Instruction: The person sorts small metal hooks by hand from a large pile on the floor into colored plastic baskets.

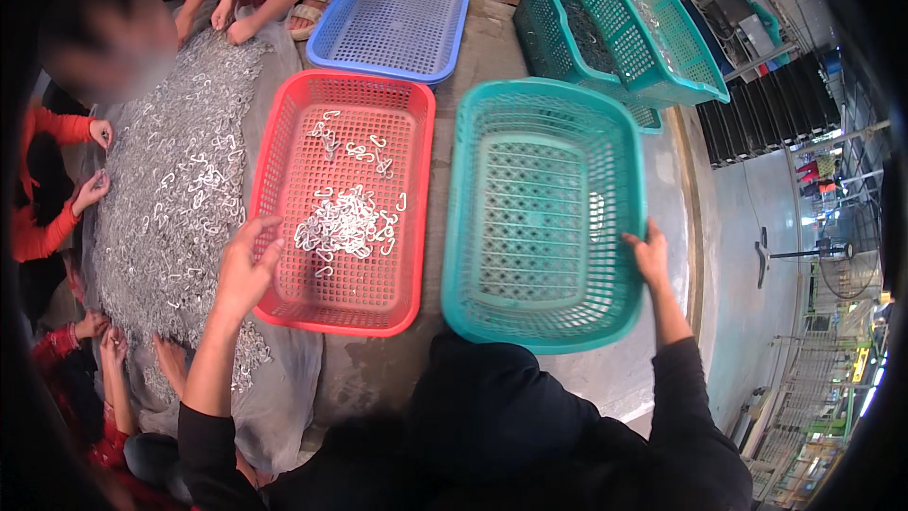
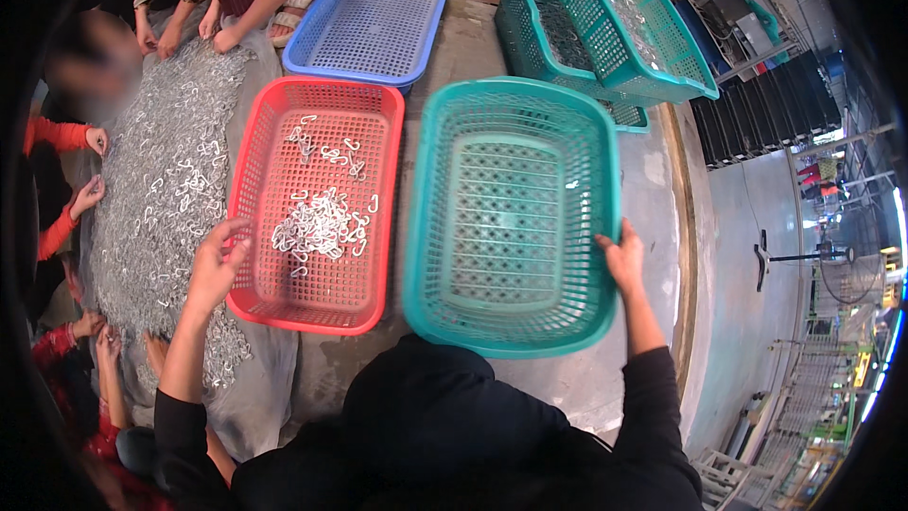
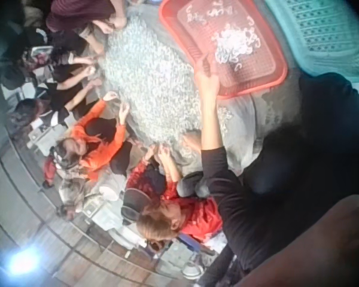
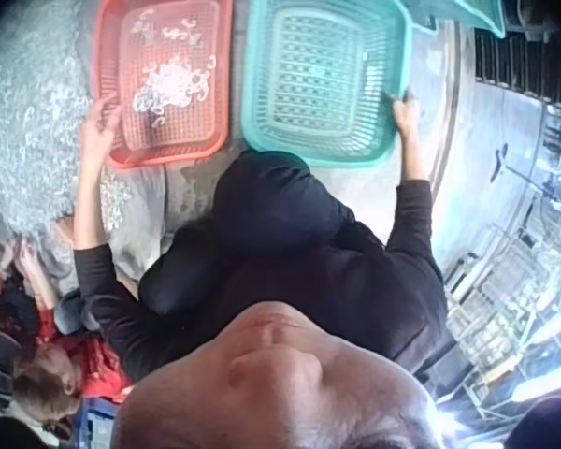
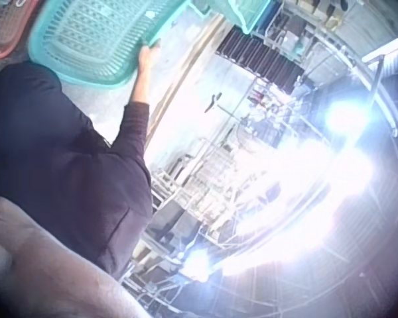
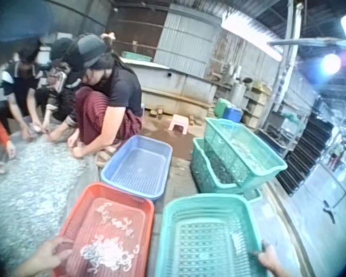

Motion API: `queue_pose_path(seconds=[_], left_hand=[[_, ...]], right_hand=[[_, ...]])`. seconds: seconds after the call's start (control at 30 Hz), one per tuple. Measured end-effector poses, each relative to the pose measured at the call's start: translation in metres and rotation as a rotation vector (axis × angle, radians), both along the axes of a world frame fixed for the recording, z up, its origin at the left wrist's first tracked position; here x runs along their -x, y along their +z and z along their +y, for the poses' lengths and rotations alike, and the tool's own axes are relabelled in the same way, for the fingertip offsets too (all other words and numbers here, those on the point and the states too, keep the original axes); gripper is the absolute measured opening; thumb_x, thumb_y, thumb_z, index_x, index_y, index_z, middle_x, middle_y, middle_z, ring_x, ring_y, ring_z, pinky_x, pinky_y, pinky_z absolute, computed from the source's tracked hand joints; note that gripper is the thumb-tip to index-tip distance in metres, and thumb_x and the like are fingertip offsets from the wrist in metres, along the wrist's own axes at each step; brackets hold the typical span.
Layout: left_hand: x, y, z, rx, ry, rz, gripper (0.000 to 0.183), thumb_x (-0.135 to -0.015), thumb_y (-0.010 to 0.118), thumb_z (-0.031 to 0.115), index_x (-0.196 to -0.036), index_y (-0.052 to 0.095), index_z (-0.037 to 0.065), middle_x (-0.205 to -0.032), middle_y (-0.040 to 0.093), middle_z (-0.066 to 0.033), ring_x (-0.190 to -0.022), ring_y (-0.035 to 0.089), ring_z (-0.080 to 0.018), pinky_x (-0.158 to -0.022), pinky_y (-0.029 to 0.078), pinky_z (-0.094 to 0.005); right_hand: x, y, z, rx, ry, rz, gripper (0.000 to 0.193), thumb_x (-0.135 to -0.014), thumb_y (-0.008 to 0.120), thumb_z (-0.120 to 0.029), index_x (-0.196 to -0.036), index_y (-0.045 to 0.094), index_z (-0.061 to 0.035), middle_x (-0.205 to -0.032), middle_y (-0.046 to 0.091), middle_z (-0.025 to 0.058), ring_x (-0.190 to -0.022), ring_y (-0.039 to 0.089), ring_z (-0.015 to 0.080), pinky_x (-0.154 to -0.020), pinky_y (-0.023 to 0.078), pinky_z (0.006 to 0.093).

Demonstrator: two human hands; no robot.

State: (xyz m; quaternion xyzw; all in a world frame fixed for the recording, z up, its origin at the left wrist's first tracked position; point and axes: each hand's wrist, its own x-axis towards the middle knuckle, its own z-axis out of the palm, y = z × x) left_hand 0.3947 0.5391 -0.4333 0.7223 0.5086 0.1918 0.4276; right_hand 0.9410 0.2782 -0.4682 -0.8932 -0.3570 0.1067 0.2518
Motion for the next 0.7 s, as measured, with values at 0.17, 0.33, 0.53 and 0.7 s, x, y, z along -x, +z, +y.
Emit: queue_pose_path(seconds=[0.17,0.33,0.53,0.7], left_hand=[[0.037,-0.006,0.006,0.019,0.022,-0.102,0.023,-0.083,0.053,0.008,-0.104,0.057,0.001,-0.099,0.060,-0.0106,-0.094,0.057,-0.0185,-0.075,0.047,-0.0299],[0.090,0.003,0.012,-0.047,0.030,-0.135,0.021,-0.084,0.052,0.009,-0.104,0.057,0.001,-0.096,0.062,-0.0091,-0.089,0.057,-0.0148,-0.075,0.046,-0.0278],[0.119,-0.005,0.021,-0.014,0.020,-0.303,0.021,-0.085,0.051,0.010,-0.103,0.057,0.000,-0.094,0.062,-0.0075,-0.085,0.056,-0.0133,-0.078,0.043,-0.0266],[0.131,-0.014,0.014,0.093,0.020,-0.228,0.021,-0.085,0.052,0.010,-0.102,0.057,0.000,-0.091,0.061,-0.0071,-0.084,0.057,-0.0125,-0.075,0.044,-0.0252]], right_hand=[[-0.019,0.073,-0.075,0.068,-0.042,-0.065,0.046,-0.066,0.064,-0.007,-0.109,0.052,0.0028,-0.093,0.063,0.0166,-0.085,0.061,0.0231,-0.076,0.047,0.0327],[0.000,0.123,-0.150,0.079,-0.400,-0.101,0.041,-0.063,0.059,-0.005,-0.101,0.054,0.0080,-0.081,0.062,0.0166,-0.065,0.060,0.0219,-0.060,0.049,0.0319],[0.027,0.137,-0.216,-0.227,-0.724,0.180,0.029,-0.064,0.056,-0.004,-0.088,0.056,0.0126,-0.075,0.059,0.0161,-0.061,0.058,0.0236,-0.055,0.048,0.0344],[-0.020,0.039,-0.189,-0.515,-0.756,0.227,0.022,-0.064,0.051,0.000,-0.083,0.055,0.0102,-0.075,0.055,0.0132,-0.064,0.055,0.0249,-0.059,0.047,0.0358]])
